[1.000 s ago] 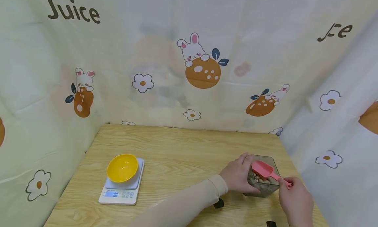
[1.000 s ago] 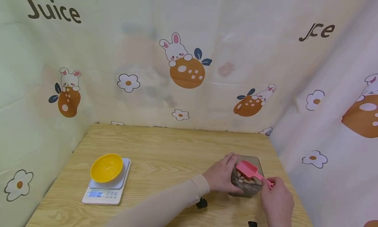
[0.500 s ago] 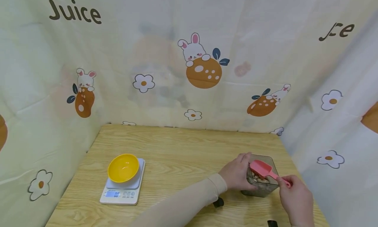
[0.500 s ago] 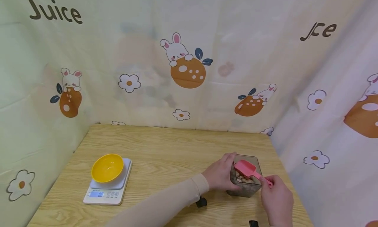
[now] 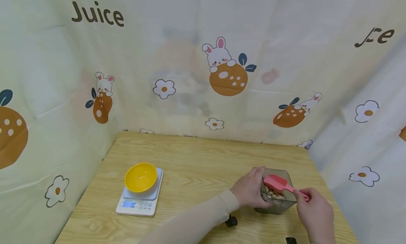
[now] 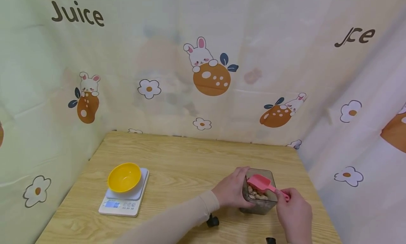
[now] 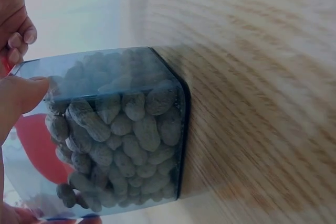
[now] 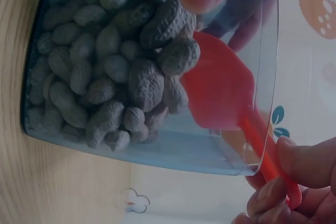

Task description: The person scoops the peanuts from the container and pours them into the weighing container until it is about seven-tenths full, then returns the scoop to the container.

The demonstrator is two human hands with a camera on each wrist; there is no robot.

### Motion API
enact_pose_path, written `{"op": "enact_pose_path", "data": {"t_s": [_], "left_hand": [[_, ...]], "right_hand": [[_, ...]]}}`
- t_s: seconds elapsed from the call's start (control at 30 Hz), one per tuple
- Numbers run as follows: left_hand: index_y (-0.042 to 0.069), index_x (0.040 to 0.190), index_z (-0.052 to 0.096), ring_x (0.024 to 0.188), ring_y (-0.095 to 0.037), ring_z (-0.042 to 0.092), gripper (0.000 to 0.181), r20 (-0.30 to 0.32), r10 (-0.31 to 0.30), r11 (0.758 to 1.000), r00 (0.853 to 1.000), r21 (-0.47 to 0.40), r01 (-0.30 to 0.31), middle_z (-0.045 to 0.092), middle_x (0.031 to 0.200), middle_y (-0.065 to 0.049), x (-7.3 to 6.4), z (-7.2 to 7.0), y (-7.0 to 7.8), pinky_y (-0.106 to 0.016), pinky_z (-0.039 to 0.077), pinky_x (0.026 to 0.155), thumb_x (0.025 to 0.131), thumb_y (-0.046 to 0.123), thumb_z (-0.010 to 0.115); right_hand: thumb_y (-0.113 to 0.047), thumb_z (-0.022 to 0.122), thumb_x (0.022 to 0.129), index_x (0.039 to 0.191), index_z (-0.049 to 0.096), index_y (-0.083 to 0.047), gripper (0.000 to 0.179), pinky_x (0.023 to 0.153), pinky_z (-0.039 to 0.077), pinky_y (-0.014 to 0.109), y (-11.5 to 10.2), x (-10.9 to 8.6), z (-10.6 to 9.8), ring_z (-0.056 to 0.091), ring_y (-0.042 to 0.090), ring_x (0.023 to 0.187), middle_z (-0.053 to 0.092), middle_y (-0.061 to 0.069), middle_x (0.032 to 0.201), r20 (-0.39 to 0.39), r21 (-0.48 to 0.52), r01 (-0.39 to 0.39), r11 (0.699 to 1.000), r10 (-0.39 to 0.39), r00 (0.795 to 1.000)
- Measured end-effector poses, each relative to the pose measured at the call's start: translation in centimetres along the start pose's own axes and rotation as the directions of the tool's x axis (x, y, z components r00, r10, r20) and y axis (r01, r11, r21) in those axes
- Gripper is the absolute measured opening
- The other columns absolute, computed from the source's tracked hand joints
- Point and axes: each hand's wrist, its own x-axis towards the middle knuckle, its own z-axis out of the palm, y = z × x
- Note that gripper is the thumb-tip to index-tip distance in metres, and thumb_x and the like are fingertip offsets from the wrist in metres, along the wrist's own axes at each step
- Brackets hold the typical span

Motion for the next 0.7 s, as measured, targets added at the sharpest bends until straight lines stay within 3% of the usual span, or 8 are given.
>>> {"op": "enact_pose_path", "data": {"t_s": [0.4, 0.7], "left_hand": [[0.017, 0.17, 0.025, 0.132, -0.008, 0.063, 0.125, -0.015, -0.045, 0.998, 0.999, -0.049, 0.044, 0.046, 0.164, 0.0, -3.4, -1.2, -0.8, -0.02, 0.056, 0.105, 0.075, 0.064, 0.091], [0.016, 0.169, 0.026, 0.126, -0.012, 0.067, 0.127, -0.039, -0.05, 0.998, 0.998, -0.031, 0.049, 0.047, 0.163, -0.002, -5.7, -2.2, -1.4, -0.022, 0.056, 0.106, 0.072, 0.064, 0.093]], "right_hand": [[-0.034, 0.069, 0.106, 0.12, 0.075, -0.001, 0.036, 0.053, 0.037, 0.033, -1.3, -1.1, 0.9, 0.051, 0.024, 0.066, 0.071, 0.011, 0.088, -0.03, 0.032, 0.045, 0.998, -0.044, 0.999], [-0.036, 0.071, 0.105, 0.119, 0.078, -0.004, 0.035, 0.049, 0.038, 0.032, -3.2, -2.9, 0.6, 0.052, 0.02, 0.063, 0.074, 0.01, 0.09, -0.038, 0.08, 0.092, 0.993, -0.089, 0.995]]}}
